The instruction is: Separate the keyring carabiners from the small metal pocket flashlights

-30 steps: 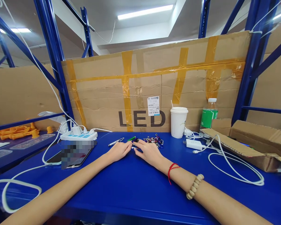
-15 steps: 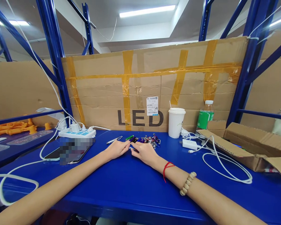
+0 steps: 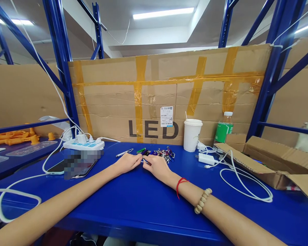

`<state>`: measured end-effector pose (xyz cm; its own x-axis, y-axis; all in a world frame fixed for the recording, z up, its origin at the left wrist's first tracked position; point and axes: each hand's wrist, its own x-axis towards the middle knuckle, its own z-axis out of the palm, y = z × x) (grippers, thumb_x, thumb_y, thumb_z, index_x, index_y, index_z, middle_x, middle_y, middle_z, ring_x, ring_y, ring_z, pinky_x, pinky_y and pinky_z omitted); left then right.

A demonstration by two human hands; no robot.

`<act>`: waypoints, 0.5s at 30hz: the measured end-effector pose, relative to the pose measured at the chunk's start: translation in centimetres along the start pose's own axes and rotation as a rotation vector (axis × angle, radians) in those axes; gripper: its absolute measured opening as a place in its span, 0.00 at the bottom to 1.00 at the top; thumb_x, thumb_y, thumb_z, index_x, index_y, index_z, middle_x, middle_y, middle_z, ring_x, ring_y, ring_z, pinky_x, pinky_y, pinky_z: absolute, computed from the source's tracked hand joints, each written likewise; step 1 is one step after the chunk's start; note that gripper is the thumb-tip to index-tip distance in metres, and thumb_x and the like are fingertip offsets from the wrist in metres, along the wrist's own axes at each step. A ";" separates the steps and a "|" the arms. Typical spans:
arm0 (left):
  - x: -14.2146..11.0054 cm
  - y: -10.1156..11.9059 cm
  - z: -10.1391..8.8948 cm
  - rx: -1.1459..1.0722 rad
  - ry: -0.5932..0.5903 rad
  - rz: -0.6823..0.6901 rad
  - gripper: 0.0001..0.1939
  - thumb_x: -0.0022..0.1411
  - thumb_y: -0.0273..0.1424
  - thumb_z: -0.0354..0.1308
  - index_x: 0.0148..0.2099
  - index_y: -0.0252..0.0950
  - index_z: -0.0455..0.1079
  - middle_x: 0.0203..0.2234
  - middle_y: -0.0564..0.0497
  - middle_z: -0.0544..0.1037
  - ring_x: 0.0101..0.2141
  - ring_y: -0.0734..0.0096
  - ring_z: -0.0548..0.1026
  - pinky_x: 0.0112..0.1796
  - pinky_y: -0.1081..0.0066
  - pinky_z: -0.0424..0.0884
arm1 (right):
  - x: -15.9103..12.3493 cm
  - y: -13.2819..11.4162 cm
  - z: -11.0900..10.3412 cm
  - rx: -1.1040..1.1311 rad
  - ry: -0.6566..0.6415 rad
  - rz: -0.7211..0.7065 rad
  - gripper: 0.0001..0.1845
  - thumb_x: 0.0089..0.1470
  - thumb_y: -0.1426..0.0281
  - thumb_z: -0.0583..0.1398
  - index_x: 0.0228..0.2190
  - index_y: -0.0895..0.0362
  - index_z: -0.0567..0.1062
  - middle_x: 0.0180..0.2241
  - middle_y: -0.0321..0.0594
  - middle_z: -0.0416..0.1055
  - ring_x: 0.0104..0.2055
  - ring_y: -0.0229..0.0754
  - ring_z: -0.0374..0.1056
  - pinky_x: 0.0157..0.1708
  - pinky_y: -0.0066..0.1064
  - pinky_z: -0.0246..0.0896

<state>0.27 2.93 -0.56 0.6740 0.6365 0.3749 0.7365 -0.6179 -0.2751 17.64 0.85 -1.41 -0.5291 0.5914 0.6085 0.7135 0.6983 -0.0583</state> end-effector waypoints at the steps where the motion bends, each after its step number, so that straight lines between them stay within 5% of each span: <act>1: 0.0 0.0 0.0 -0.004 0.001 -0.009 0.17 0.65 0.33 0.35 0.36 0.34 0.63 0.24 0.47 0.75 0.26 0.64 0.75 0.27 0.71 0.66 | 0.1 0.0 0.1 0.017 0.002 0.012 0.09 0.52 0.73 0.52 0.24 0.57 0.70 0.19 0.34 0.64 0.21 0.33 0.58 0.22 0.24 0.46; 15: 0.1 0.2 -0.6 -0.094 -0.042 -0.118 0.17 0.66 0.39 0.35 0.47 0.35 0.59 0.29 0.48 0.76 0.30 0.63 0.76 0.29 0.70 0.68 | 0.4 1.6 0.0 0.206 0.171 0.175 0.13 0.57 0.66 0.48 0.30 0.57 0.70 0.22 0.35 0.63 0.24 0.36 0.58 0.25 0.26 0.51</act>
<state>0.43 2.61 -0.03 0.5860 0.7248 0.3623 0.8038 -0.5765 -0.1467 18.60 2.18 -1.24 -0.3095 0.6456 0.6982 0.6695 0.6694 -0.3221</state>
